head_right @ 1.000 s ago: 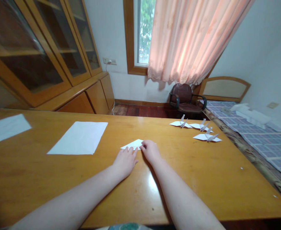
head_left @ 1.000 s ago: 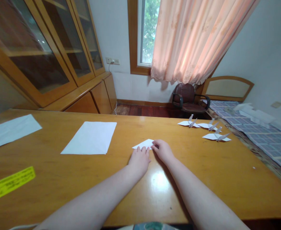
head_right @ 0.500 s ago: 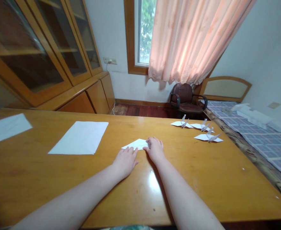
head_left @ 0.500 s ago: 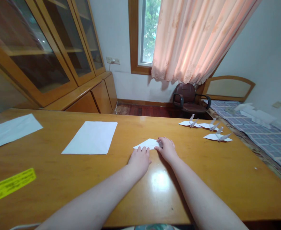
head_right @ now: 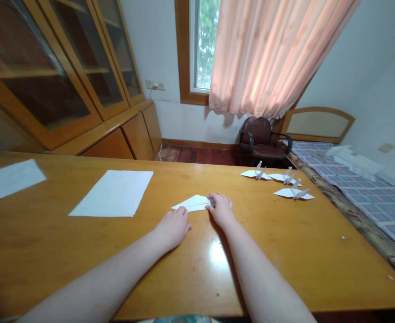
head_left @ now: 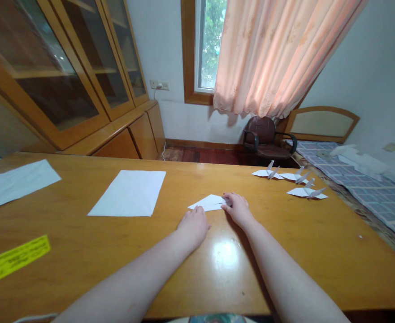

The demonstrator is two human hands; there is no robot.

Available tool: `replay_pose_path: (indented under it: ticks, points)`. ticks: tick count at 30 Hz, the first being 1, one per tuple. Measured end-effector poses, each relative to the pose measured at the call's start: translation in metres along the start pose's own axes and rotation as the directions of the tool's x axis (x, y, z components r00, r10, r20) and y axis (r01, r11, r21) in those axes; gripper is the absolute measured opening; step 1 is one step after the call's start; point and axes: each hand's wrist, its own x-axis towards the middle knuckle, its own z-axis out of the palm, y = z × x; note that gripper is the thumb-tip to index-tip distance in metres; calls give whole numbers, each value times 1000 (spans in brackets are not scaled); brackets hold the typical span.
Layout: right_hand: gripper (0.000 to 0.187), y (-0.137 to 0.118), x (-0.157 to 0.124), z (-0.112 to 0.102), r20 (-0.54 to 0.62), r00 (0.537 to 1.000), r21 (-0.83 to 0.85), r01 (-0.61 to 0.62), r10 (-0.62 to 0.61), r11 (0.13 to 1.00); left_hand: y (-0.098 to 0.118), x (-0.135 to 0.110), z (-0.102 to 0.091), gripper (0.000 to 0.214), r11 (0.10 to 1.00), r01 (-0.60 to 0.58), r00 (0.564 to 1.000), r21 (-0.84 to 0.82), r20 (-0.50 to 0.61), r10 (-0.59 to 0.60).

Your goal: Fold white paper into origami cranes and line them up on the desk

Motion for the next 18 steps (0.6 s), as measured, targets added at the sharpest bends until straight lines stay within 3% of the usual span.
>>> replay_pose_path:
  ticks: [7,10,12,15,18]
  points:
    - [27,-1,-1,-2,74,951,92,293,-300,952,-11,9,7,35,999,-24,984,-41,-177,17]
    - [24,-2,-2,-3,72,946,-1,317,-316,949,-18,14,13,34,996,-4,958,-90,-287,-22]
    - [24,-3,-3,-3,59,945,-58,325,-322,944,-18,16,17,38,992,-65,945,-105,-326,27]
    - [25,-6,-5,-2,59,949,-92,315,-310,945,-14,17,22,39,970,-224,927,-96,-329,182]
    - [27,-10,-8,-1,98,960,-71,269,-262,960,-11,19,26,39,972,-221,929,-75,-319,186]
